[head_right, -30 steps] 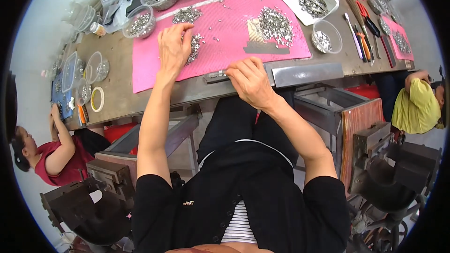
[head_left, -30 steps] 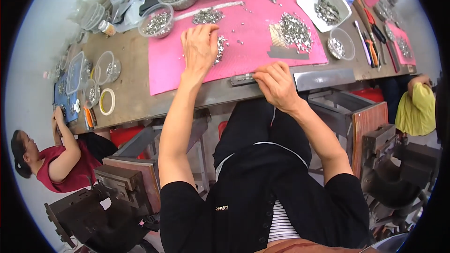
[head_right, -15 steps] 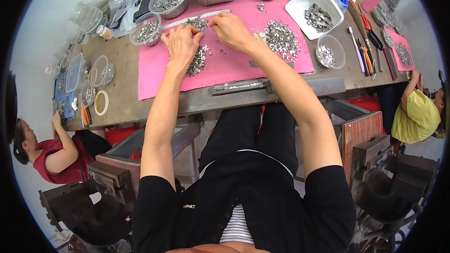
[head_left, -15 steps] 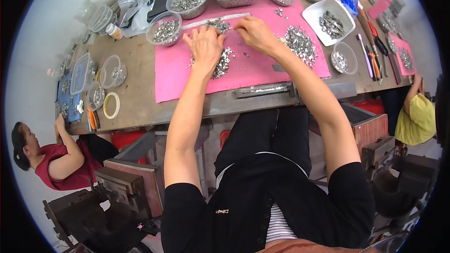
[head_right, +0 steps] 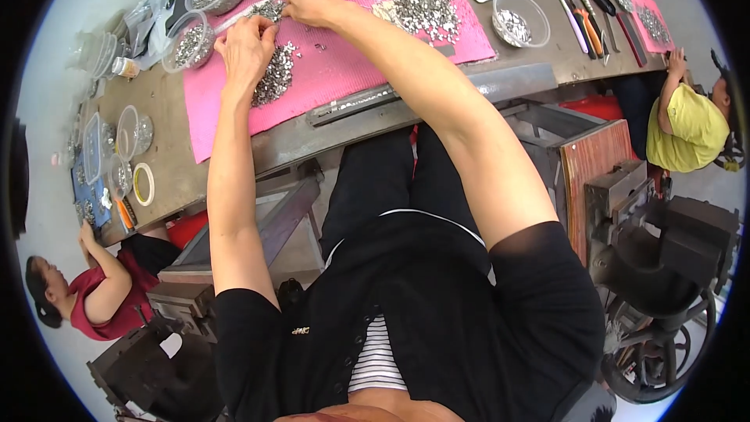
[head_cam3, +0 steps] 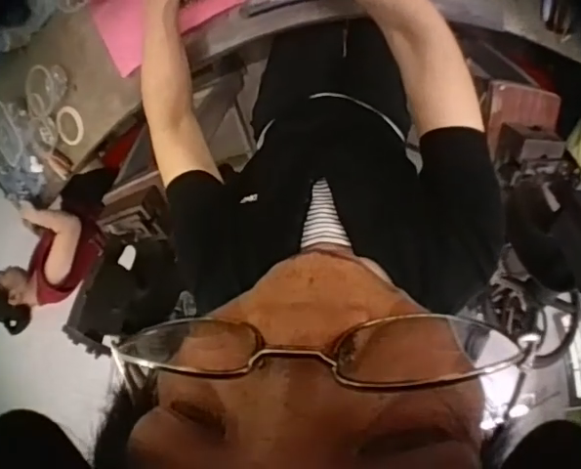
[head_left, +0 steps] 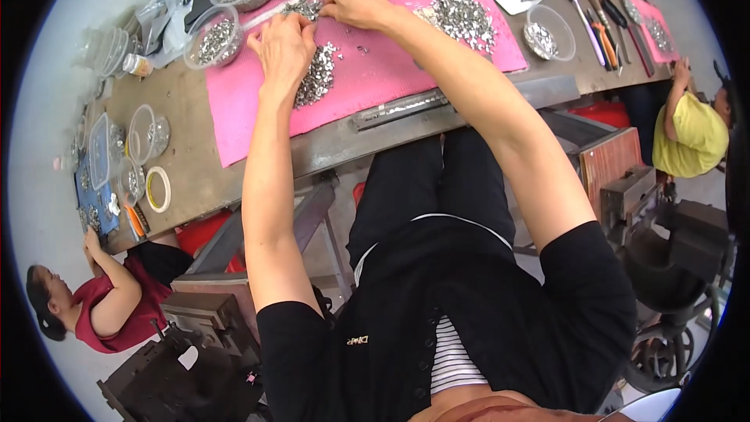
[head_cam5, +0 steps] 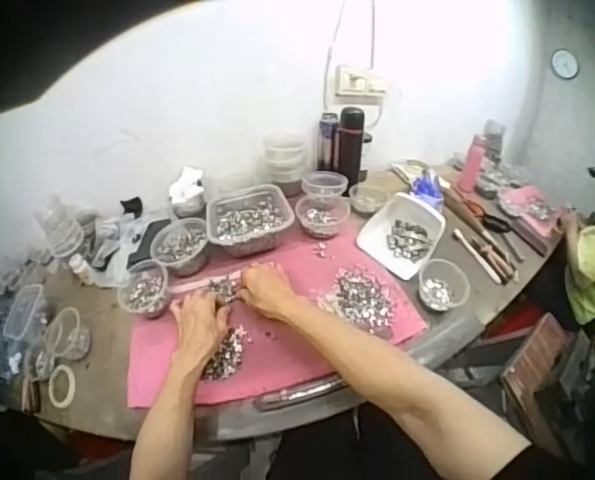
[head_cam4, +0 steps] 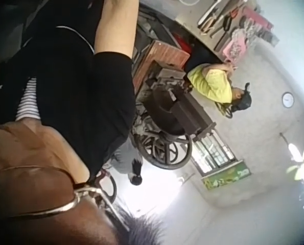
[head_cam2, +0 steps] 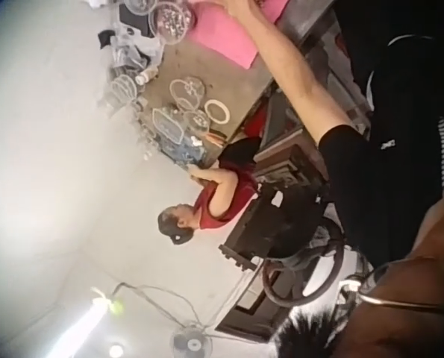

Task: Placing small metal components into a jig and using a manual hand press to assemble them.

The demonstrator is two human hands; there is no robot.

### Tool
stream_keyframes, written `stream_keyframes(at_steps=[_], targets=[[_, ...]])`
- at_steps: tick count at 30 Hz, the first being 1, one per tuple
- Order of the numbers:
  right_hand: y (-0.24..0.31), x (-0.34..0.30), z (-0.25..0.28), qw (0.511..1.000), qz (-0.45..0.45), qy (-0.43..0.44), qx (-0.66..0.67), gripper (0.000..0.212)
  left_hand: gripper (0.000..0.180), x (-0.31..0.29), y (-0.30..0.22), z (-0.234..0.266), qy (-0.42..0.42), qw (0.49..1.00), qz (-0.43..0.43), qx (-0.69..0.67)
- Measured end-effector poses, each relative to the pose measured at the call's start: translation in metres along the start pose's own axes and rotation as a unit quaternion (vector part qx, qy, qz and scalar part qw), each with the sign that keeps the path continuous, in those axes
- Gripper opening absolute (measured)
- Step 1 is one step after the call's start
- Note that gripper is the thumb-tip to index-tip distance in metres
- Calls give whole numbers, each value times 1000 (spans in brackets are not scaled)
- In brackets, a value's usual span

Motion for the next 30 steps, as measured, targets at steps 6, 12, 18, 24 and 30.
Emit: stream_keyframes(at_steps=[6,12,18,24,30], targets=[[0,0,-4,999,-24,40,-10,23,7,1,6,1,-30,989,26,-142],[-6,-11,1,997,57,-57,1,24,6,5,-11,10,-69,983,-16,-172],[9,-61,57,990,73,-15,118,20,6,-12,-13,37,-44,979,14,-197],[18,-161,124,962,-13,23,271,16,14,-46,-65,71,44,963,-23,-266],[29,-188,120,975,33,-34,216,10,9,-80,-106,73,44,929,86,-359]])
Point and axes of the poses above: each hand's wrist, its own x-axis towards the middle knuckle, its own z-axis out of the back of the hand, y = z × x, the point moved 3 cm from there along x, towards the middle knuckle, and after that the axes turned 12 degrees about -y, right-handed, at the moved point
